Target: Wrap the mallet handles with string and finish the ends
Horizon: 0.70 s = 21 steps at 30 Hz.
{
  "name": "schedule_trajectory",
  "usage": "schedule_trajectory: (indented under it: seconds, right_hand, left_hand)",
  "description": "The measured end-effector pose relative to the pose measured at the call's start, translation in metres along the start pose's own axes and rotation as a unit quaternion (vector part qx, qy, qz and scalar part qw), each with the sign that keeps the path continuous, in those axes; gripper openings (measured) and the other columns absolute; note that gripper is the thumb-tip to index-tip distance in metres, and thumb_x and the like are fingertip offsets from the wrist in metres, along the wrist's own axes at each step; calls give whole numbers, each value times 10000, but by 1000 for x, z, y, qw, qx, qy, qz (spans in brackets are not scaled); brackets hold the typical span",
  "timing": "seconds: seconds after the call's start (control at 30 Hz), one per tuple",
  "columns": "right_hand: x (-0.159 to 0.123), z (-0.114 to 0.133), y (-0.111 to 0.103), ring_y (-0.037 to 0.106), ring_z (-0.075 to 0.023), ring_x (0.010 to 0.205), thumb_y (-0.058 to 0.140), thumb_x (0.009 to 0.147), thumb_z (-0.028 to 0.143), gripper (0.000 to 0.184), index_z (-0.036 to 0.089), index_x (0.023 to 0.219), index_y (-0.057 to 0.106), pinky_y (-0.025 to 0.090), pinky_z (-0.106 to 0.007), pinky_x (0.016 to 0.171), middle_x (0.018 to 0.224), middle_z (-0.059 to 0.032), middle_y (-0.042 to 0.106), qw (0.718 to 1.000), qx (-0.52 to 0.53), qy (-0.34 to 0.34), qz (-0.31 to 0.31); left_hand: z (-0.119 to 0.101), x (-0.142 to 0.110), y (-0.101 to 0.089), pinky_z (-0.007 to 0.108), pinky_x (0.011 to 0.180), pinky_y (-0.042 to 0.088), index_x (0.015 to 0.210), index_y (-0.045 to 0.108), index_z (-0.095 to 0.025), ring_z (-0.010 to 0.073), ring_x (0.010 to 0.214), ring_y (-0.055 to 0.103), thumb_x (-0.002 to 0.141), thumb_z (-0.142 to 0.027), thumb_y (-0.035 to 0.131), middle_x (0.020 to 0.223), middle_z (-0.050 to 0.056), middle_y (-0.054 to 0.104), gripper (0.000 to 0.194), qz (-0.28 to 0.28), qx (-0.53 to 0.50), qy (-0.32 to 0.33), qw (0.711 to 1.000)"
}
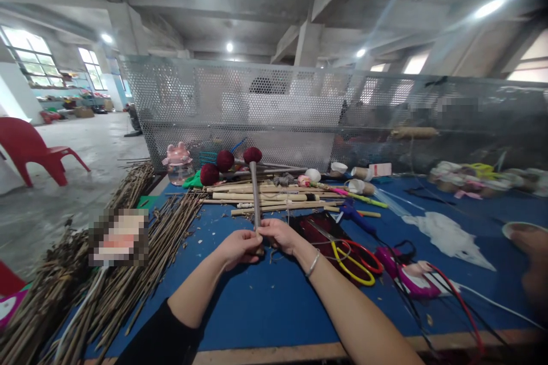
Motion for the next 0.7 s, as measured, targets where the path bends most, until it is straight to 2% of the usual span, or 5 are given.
schedule_trajectory:
  seconds: [0.13,0.33,0.43,0.57,0.7]
  right_hand:
    - [0,0,4,223,-12,314,713,640,432,354,139,733,537,102,-184,323,425,101,411,1000,-4,-1,-1]
    - [-5,4,3,278,-17,328,698,644,460,375,134,762,555,109,-188,341,478,78,468,1000,-5,-1,27]
    - [-3,3,4,255,-18,320,704,638,449,360,143,711,530,105,-195,344,434,93,427,1000,-16,-14,-8]
    - [-1,1,4,194,-15,325,698,649,461,365,146,709,523,80,-200,346,407,112,363,999,-17,-19,-21]
    - [-2,2,0,177,-13,342,704,640,473,396,141,789,548,94,-191,343,449,110,380,1000,-1,-18,12]
  left_hand:
    - [4,3,-2,204,557,440,685,594,-100,70,504,532,577,-322,813,557,-6,563,329,-35,23,31,999]
    - [0,0,0,227,613,483,812,629,-101,124,663,636,628,-319,780,798,82,658,323,20,-5,4,1000]
    - [2,2,-1,222,560,463,784,603,-121,127,603,623,603,-346,791,685,41,640,344,-28,30,12,999]
    - [4,5,-3,176,477,369,668,561,-132,56,446,489,523,-291,829,522,-31,562,344,-106,64,62,990]
    - [-2,0,1,190,532,400,723,630,-104,73,524,543,572,-352,794,634,31,625,334,-62,62,56,995]
Point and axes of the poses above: each hand's wrist, its own x-axis towards the middle knuckle, its own y-axis out of the palm, z = x × y, the point moved 1 cm from there along x, towards the middle knuckle
